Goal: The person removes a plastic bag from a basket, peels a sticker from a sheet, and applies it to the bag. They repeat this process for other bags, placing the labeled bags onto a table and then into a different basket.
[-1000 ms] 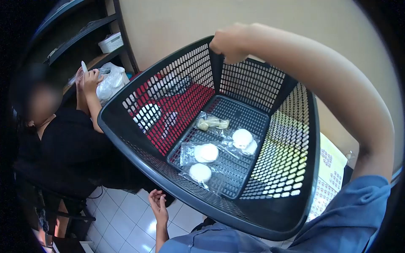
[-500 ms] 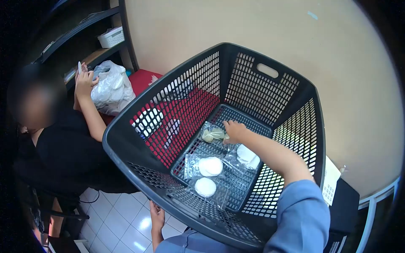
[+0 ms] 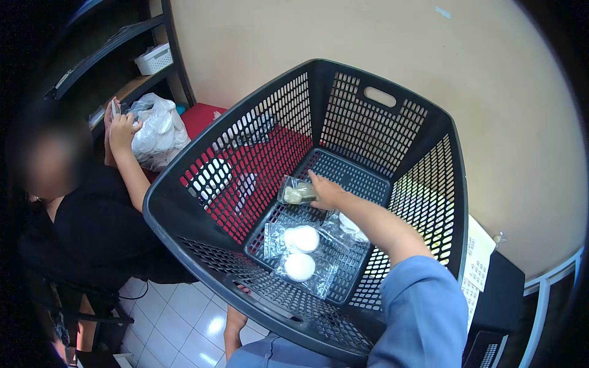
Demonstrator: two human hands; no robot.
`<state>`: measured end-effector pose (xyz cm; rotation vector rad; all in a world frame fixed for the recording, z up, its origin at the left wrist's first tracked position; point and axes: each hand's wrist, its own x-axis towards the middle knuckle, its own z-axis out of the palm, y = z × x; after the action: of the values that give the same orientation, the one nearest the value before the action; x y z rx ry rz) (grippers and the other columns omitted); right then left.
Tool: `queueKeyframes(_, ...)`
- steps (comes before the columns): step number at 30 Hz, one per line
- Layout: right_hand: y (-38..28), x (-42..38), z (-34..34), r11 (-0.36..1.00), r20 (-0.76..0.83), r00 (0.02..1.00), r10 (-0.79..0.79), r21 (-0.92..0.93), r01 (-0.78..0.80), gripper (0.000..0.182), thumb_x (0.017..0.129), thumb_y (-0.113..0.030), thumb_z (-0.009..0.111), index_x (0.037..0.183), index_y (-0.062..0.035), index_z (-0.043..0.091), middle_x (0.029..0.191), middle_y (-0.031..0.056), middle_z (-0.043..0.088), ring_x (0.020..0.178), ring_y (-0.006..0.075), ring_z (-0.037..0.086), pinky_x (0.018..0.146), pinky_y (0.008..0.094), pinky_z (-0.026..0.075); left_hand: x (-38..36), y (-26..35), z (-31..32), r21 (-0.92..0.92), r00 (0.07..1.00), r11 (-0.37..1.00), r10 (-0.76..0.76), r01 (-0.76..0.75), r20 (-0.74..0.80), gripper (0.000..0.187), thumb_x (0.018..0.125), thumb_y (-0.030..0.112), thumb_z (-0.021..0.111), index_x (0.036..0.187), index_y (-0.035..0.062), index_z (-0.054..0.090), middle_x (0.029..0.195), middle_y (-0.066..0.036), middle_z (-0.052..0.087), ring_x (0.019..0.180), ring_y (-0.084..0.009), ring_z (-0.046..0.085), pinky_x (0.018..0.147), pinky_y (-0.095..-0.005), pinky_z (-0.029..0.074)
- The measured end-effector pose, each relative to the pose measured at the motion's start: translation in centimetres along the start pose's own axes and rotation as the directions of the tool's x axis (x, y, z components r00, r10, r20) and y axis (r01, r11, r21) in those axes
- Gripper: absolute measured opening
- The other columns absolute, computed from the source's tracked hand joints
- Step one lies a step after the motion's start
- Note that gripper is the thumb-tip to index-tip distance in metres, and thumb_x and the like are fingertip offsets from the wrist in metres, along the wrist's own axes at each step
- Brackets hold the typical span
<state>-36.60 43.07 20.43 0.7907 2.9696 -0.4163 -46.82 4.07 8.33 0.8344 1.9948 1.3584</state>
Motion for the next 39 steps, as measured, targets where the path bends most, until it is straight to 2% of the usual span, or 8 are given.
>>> queueKeyframes(9,-0.6,-4.6,-16.3,0.952,-0.391,0.868,-0.307,-0.117,0.284,0.082,0.067,-0.018,0.067,0.13,0.0016,0.019,0.098,0.0136,0.049,0.095,0.0251,0.049,0.087,0.0328,0.038,-0.5,-1.5,0.0,-0.006,0.973,1.0,-0.013,0.014,0.231,0.036,0.078,0.015,0.058,0.107,0.003,0.042,0.098,-0.008,0.055,0.087,-0.0165,0.054,0.074,-0.0306,0.042)
queueKeyframes(13,-1.8,-10.0,-24.6,0.98,-0.641,0.748,-0.171,-0.036,0.193,0.074,0.07,-0.023,0.067,0.129,-0.0037,0.027,0.103,0.0103,0.049,0.1,0.0208,0.047,0.085,0.0319,0.039,-1.0,1.4,0.7,0.044,0.94,0.998,0.028,-0.046,0.341,0.036,0.078,0.019,0.058,0.106,0.0023,0.043,0.098,-0.008,0.055,0.087,-0.017,0.054,0.075,-0.0302,0.042)
queueKeyframes(18,-2.8,-20.6,-26.2,0.976,-0.78,0.626,0.02,0.152,0.158,0.066,0.074,-0.017,0.063,0.128,-0.0043,0.028,0.115,0.011,0.045,0.109,0.0191,0.043,0.09,0.031,0.037,-1.1,3.0,2.8,0.246,0.76,0.968,-0.121,-0.053,0.639,0.042,0.08,0.032,0.056,0.107,0.0005,0.048,0.098,-0.01,0.056,0.089,-0.0187,0.054,0.078,-0.0293,0.042)
queueKeyframes(26,0.6,-34.4,-17.0,0.962,-0.869,0.474,0.141,0.233,0.14,0.066,0.069,-0.019,0.069,0.124,-0.0034,0.035,0.108,0.0122,0.049,0.102,0.0192,0.047,0.086,0.0324,0.04,-5.1,7.9,10.4,0.068,0.391,0.998,-0.058,-0.012,0.919,0.04,0.085,0.034,0.05,0.107,-0.0002,0.05,0.099,-0.01,0.056,0.091,-0.0169,0.052,0.08,-0.0281,0.04)
queueKeyframes(30,3.3,-39.6,-9.9,0.947,-0.834,0.495,0.245,0.316,0.064,0.064,0.064,-0.018,0.072,0.118,-0.0027,0.04,0.11,0.012,0.05,0.101,0.0213,0.049,0.083,0.033,0.042,-8.2,10.8,16.6,-0.072,0.159,0.981,0.043,0.18,0.986,0.03,0.085,0.011,0.047,0.113,0.0015,0.041,0.1,-0.008,0.05,0.093,-0.015,0.049,0.082,-0.0275,0.039)
queueKeyframes(33,5.1,-43.2,-4.6,0.966,-0.815,0.535,0.222,0.259,-0.006,0.06,0.06,-0.016,0.073,0.111,-0.0015,0.045,0.106,0.0122,0.053,0.098,0.0227,0.052,0.079,0.0333,0.043,-10.4,15.7,21.8,-0.311,0.286,0.927,0.246,0.21,0.926,0.035,0.084,0.014,0.051,0.114,0.004,0.037,0.106,-0.009,0.047,0.098,-0.0152,0.046,0.085,-0.0287,0.037)
queueKeyframes(36,5.2,-46.1,-1.4,0.919,-0.774,0.531,0.345,0.392,-0.025,0.058,0.058,-0.014,0.073,0.108,-0.0014,0.046,0.099,0.0134,0.054,0.092,0.0246,0.054,0.077,0.033,0.044,-12.4,21.0,28.6,-0.63,0.588,0.776,0.522,-0.025,0.619,0.044,0.077,0.007,0.058,0.114,0.0024,0.035,0.112,-0.009,0.043,0.102,-0.017,0.044,0.086,-0.0307,0.036)
queueKeyframes(39,5.6,-48.2,0.5,0.909,-0.794,0.471,0.385,0.416,-0.041,0.056,0.056,-0.011,0.073,0.104,-0.0014,0.047,0.094,0.0145,0.053,0.087,0.0277,0.053,0.075,0.0337,0.044,-14.5,25.3,35.8,-0.723,0.701,0.653,0.624,-0.226,0.345,0.046,0.077,0.01,0.058,0.115,0.001,0.034,0.114,-0.011,0.042,0.106,-0.018,0.043,0.088,-0.0319,0.037)
